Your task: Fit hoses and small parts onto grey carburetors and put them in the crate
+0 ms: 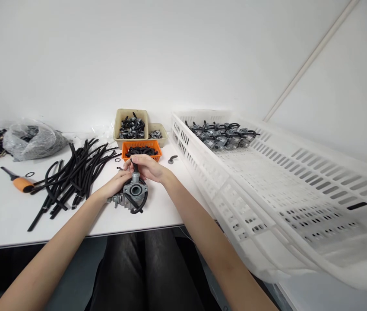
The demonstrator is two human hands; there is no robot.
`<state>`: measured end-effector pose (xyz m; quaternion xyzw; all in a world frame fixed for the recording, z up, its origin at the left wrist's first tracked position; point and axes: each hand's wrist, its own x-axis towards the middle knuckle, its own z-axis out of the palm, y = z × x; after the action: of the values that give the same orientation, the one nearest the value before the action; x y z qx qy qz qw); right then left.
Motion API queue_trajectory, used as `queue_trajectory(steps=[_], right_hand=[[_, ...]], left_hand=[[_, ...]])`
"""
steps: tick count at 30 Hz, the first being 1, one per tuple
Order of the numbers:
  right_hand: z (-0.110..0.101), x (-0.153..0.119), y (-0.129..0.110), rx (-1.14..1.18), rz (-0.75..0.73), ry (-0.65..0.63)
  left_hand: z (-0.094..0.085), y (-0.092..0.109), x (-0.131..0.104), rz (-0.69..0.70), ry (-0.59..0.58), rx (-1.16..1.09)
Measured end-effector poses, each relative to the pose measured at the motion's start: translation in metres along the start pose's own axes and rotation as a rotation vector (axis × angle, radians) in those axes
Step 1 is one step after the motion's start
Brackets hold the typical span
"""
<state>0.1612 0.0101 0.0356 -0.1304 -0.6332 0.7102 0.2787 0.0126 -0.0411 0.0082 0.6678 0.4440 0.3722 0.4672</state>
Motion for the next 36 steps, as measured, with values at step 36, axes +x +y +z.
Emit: queue_trajectory(steps=[36], right_hand=[[0.003,-0.001,-0.001,0.175,-0.013,0.004]], left_hand=[[0.001,-0.012,0.003,-0.044,0.025,-0.062]])
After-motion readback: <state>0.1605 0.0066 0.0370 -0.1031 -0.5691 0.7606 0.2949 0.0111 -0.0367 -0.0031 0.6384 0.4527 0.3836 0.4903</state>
